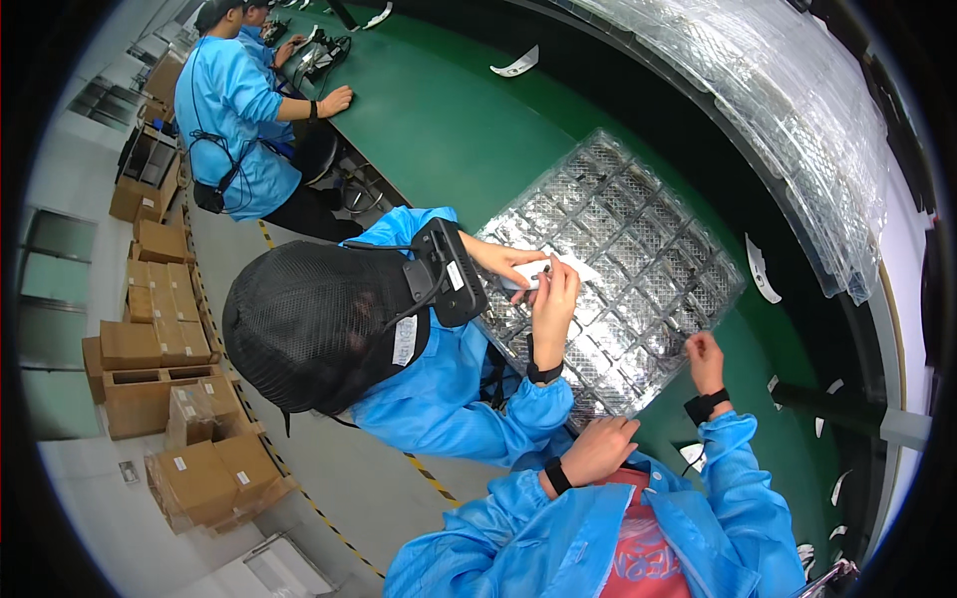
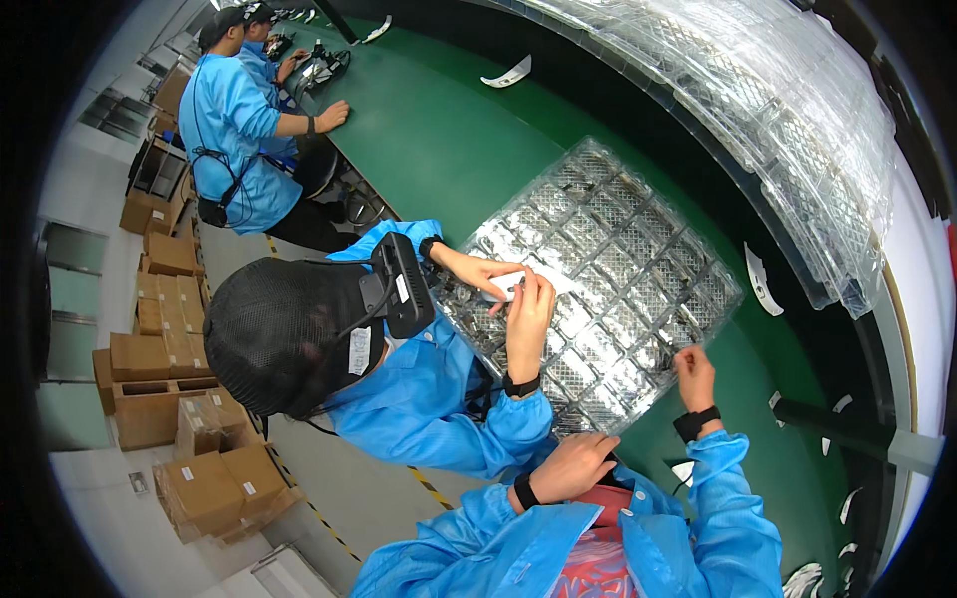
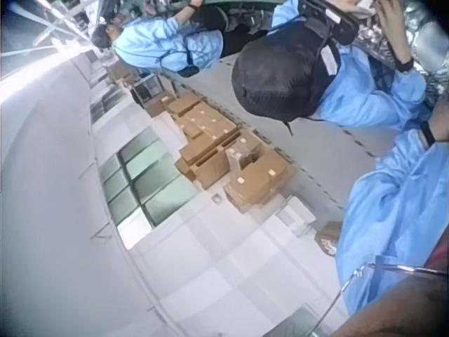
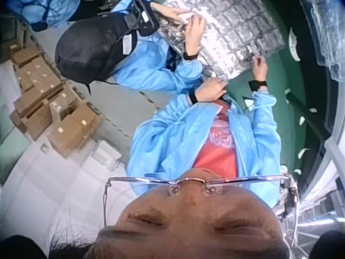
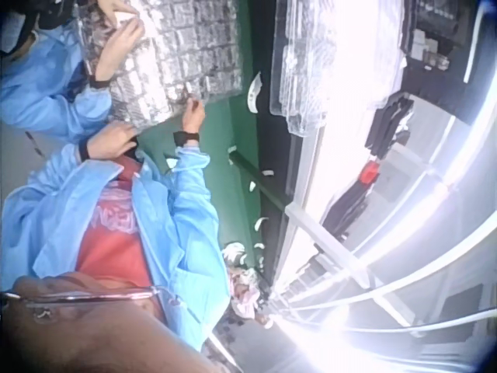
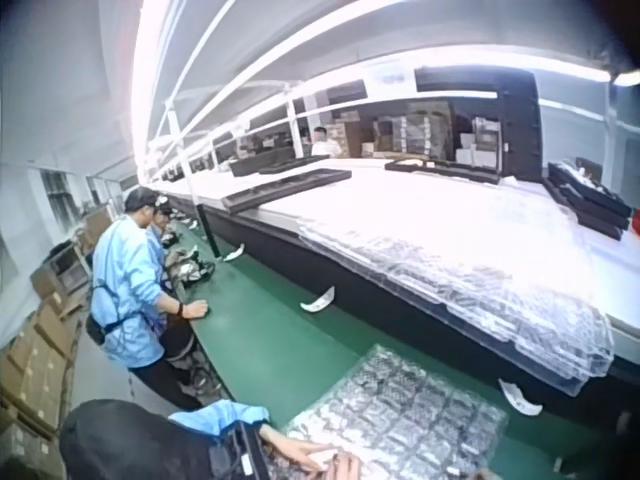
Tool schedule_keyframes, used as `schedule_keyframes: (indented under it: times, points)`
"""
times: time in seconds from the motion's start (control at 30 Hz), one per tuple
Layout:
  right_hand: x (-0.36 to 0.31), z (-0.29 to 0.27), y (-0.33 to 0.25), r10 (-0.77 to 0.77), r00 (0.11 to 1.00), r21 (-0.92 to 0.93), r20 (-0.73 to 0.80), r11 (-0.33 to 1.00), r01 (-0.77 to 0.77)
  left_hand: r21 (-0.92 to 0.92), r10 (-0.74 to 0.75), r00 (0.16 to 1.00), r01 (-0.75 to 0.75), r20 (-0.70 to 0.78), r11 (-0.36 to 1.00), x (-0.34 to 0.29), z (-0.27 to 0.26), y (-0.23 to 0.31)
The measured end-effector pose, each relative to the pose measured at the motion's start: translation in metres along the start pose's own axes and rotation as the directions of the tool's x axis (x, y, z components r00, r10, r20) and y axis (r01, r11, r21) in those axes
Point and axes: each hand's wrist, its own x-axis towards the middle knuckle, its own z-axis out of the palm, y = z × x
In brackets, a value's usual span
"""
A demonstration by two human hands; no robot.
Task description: Inspecting and sorting small white plastic housing components on an assembly line.
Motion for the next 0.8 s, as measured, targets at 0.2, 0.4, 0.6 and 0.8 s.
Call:
schedule_keyframes:
  times: [0.2,0.4,0.6,0.8]
  points:
    - [0.081,-0.097,0.034,-0.193,0.958,-0.372,-0.215,0.923,0.102,-0.016,-0.079,0.997,0.079,-0.018,0.997,0.008,0.009,0.009]
    - [0.17,-0.15,0.093,-0.282,0.957,-0.716,-0.068,0.682,0.15,-0.003,-0.171,0.985,0.171,-0.036,0.985,0.007,0.028,0.014]
    - [0.219,-0.157,0.162,-0.073,0.992,-0.645,0.107,0.754,0.125,0.029,-0.217,0.969,0.222,-0.121,0.975,0.015,0.041,0.013]
    - [0.22,-0.134,0.198,-0.445,0.894,-0.264,-0.056,0.87,0.416,0.046,-0.237,0.964,0.244,-0.122,0.969,0.026,0.052,0.018]
